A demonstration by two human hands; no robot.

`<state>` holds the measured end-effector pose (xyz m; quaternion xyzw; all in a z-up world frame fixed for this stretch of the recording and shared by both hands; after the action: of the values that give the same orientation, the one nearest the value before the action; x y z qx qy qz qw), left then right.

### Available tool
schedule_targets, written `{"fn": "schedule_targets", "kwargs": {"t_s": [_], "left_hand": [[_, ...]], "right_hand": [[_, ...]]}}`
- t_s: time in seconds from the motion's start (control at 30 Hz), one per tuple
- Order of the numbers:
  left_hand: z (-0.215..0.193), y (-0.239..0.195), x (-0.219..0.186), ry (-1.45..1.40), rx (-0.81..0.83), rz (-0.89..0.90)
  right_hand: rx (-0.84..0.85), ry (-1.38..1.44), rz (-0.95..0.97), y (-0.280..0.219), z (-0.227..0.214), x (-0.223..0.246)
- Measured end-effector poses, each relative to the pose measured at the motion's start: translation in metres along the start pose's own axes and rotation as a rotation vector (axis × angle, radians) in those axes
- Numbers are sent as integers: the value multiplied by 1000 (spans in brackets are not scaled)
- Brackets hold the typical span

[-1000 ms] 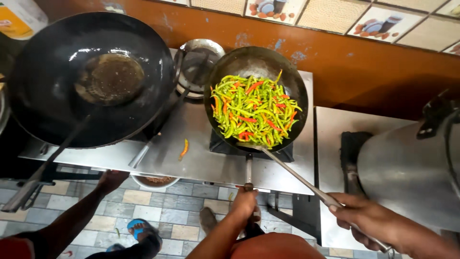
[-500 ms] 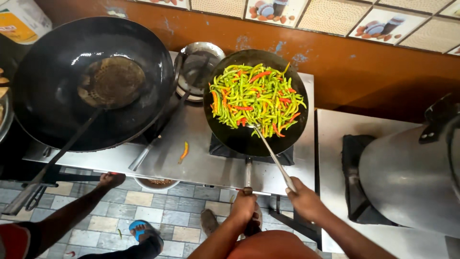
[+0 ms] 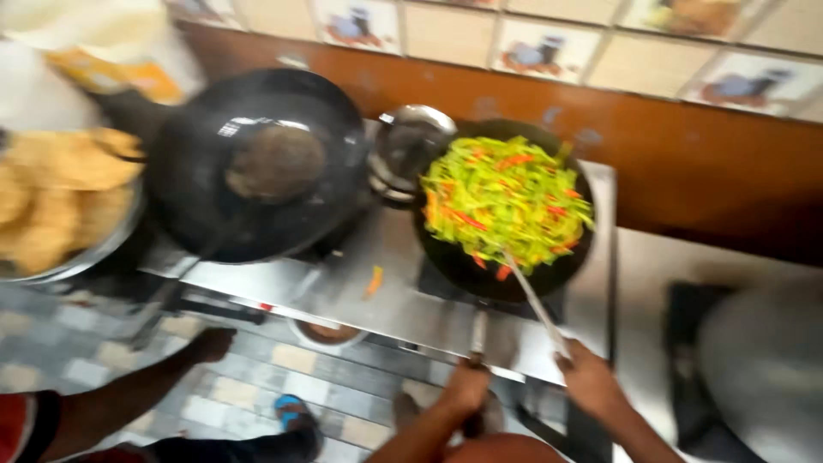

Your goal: Stirring and frying a large quantity of green and red chilies in a wok on a commercial stove.

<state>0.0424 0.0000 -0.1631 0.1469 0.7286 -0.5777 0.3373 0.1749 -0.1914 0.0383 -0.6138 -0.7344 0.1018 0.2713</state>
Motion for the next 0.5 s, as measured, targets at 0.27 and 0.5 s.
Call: {"fn": "schedule_targets", "kwargs": {"t_s": [0.27,0.5], "left_hand": [[-31,-80,-65,-33,-2,-70],[-12,-50,-17,-16,179,155]], "right_hand": [[-59,50,-151,-2,-24,-12],[550,833,306,-56,-38,-58]]}}
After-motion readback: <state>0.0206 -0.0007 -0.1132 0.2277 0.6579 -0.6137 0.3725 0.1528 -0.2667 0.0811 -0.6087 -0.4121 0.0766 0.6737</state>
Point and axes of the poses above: each hand's wrist, its own y-axis towards the middle knuckle, its own z-axis out of the palm, x = y × z, the point moved 7 cm from there along y, towards the middle knuckle, and after that the axes turned 10 degrees about -y, right-handed, at the moved point
